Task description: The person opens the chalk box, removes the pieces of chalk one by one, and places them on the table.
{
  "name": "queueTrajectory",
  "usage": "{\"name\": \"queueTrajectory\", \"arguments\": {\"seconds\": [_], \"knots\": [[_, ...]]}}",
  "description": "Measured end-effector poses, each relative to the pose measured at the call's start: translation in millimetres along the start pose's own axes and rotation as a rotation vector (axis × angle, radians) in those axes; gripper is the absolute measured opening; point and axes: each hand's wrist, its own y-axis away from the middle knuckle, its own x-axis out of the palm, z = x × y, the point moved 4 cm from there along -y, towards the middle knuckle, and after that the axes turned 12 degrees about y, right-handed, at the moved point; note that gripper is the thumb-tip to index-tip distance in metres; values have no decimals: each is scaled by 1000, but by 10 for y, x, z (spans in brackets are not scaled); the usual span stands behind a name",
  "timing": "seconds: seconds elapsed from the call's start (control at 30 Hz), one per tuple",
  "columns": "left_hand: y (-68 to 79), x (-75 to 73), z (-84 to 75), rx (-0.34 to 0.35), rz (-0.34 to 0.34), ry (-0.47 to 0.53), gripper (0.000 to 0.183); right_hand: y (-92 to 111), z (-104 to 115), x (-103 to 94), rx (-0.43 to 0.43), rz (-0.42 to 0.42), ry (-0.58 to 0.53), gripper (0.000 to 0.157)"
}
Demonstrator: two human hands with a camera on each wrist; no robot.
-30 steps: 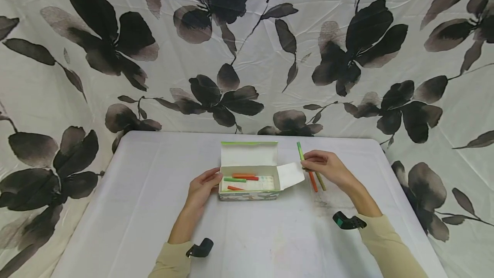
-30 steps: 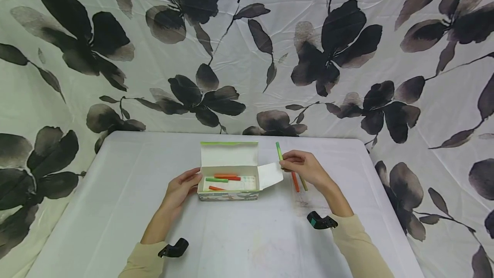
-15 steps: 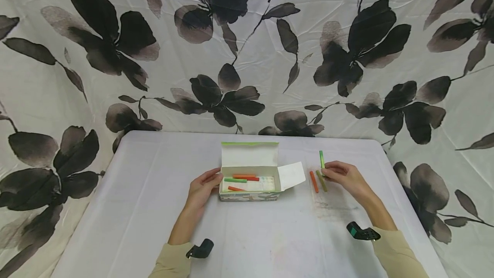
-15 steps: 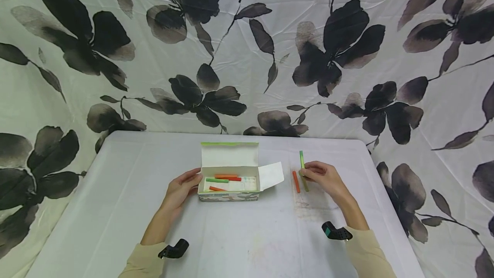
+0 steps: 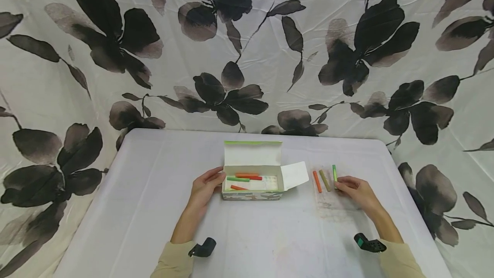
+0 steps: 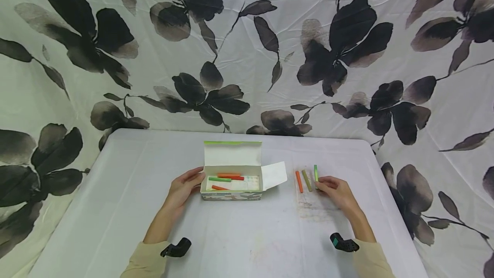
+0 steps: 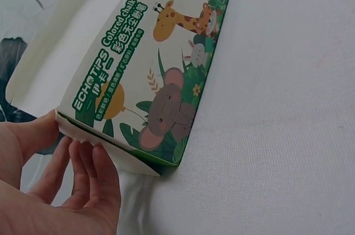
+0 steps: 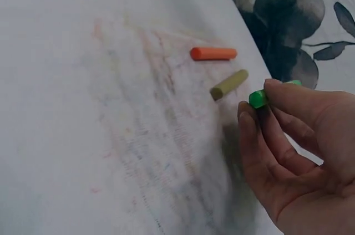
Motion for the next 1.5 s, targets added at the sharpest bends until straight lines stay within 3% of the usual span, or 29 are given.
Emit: {"name": "queueTrajectory", "arguments": {"seconds": [0.2,0.4,0.53,0.83,1.5], "knots": [[1,6,-2,0,3,-10,43,21,-62,22,20,-29,39,52],[-9,2,5,-3,-3,-2,43,32,78,20,-30,-82,211,36],[-5,8,4,-2,4,1,43,40,137,16,-39,-93,266,30],[18,17,-3,-4,5,-5,42,51,305,-87,-101,-131,269,29],[12,14,-13,-14,11,5,44,79,1116,-231,-301,-138,192,30]]}}
